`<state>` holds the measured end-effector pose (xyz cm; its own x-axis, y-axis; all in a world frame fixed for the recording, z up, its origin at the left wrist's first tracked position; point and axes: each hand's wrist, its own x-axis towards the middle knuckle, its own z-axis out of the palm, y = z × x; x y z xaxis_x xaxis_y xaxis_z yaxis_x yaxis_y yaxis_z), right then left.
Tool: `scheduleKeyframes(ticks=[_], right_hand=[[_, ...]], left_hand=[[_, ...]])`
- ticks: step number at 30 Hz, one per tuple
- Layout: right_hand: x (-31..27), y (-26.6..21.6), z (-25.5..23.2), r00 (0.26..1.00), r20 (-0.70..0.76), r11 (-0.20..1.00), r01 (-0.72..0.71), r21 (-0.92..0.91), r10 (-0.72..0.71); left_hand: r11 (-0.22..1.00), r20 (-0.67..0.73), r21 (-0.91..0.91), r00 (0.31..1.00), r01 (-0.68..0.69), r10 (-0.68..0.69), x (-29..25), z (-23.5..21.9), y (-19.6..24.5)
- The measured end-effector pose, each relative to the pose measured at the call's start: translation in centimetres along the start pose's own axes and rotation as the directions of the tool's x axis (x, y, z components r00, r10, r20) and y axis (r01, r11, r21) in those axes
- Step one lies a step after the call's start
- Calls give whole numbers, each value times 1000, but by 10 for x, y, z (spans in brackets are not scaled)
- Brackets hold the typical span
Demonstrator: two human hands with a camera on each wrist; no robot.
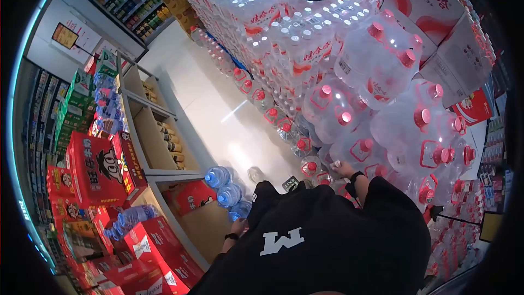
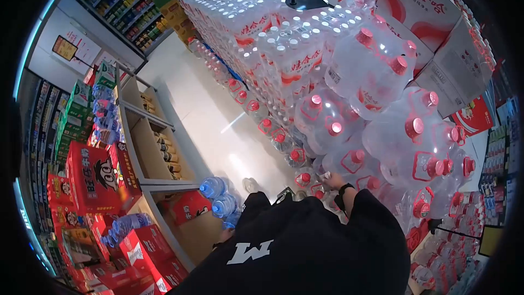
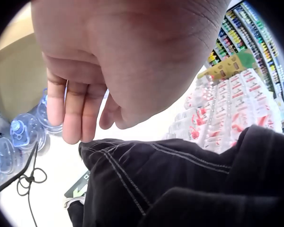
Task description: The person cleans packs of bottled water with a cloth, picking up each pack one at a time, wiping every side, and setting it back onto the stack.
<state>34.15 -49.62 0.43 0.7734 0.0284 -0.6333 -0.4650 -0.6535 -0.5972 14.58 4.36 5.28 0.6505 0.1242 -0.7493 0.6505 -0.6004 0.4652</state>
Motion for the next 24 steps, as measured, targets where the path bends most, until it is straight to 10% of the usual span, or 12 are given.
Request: scheduleKeyframes(ticks=[4, 6, 8, 9, 10, 12, 15, 18, 24], right_hand=[[14, -15, 18, 984, -116, 991, -136, 6, 136], [-6, -58, 22, 931, -82, 923, -335, 189, 355], [-16, -82, 45, 904, -171, 917, -367, 157, 391], [-23, -102, 56, 879, -185, 898, -435, 66, 440], [-29, -118, 61, 851, -207, 866, -499, -26, 483], [-28, -119, 89, 941, -180, 938, -314, -148, 286], [-42, -163, 103, 844, -2, 816, -517, 258, 536], [-25, -147, 150, 857, -197, 851, -393, 349, 476], [-7, -167, 167, 784, -251, 795, -445, 412, 568]], left_hand=[[989, 233, -111, 970, 101, -73, 95, -72, 17], [938, 452, -321, 891, 129, 32, 212, -74, -90], [792, 447, 50, 722, -609, 527, 275, -129, -95], [790, 476, 47, 709, -611, 520, 256, -170, -66], [981, 407, 18, 895, 193, -183, 249, -213, 21], [984, 321, -37, 935, 175, -154, 302, -263, 39], [989, 151, 127, 984, 72, -91, 375, -331, 78], [933, 128, 357, 992, -39, -8, 448, -384, 131], [967, 199, 25, 949, -255, 245, 460, -357, 308]])
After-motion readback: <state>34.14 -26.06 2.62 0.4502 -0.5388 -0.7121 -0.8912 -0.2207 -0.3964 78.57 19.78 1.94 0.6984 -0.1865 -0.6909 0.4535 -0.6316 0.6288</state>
